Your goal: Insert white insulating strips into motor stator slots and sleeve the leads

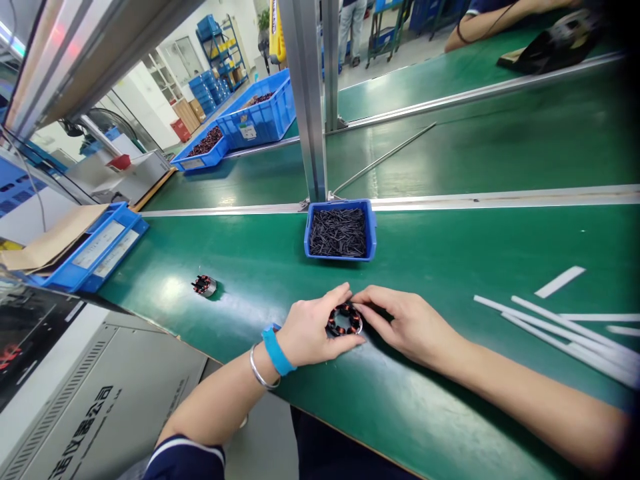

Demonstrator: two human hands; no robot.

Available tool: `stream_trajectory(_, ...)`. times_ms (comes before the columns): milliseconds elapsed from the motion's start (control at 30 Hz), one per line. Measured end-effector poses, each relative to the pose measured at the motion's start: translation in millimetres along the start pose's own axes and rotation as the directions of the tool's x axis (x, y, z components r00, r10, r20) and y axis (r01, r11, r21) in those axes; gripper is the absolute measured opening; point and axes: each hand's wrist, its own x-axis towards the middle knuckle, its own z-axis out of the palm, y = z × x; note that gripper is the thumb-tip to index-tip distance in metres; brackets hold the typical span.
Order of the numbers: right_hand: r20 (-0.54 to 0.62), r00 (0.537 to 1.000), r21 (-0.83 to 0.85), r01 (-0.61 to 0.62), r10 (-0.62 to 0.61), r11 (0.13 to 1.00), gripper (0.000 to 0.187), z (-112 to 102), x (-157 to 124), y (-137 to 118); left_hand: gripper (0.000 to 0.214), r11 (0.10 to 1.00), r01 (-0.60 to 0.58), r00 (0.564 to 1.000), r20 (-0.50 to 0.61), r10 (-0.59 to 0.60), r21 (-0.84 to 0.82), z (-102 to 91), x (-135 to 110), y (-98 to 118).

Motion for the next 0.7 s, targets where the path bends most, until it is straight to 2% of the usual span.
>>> stream_trajectory(367, 0.138, 0.989, 0.091, -0.071, 0.058, 0.993, 0.026, -5, -7, -7, 0.081, 1.000, 0.007, 0.999, 0.035, -0.007, 0.004, -2.3, 2, 0)
stream_trajectory(500, 0.185, 0.982, 0.168, -0.071, 0.040, 0.983, 0.026, -11, -5, -12, 0.082, 1.000, 0.010, 0.999, 0.042, -0.011, 0.022, -3.5, 2, -1)
stream_trajectory(633, 0.189, 0.982, 0.156, -0.054, 0.024, 0.986, 0.030, -11, -6, -13, 0.081, 1.000, 0.011, 0.999, 0.049, -0.012, 0.024, -3.8, 1, 0)
stream_trajectory(700, 0.208, 0.977, 0.201, -0.085, 0.042, 0.976, 0.029, -12, -5, -12, 0.081, 0.999, 0.033, 0.998, 0.054, -0.033, 0.012, -4.1, 1, 2)
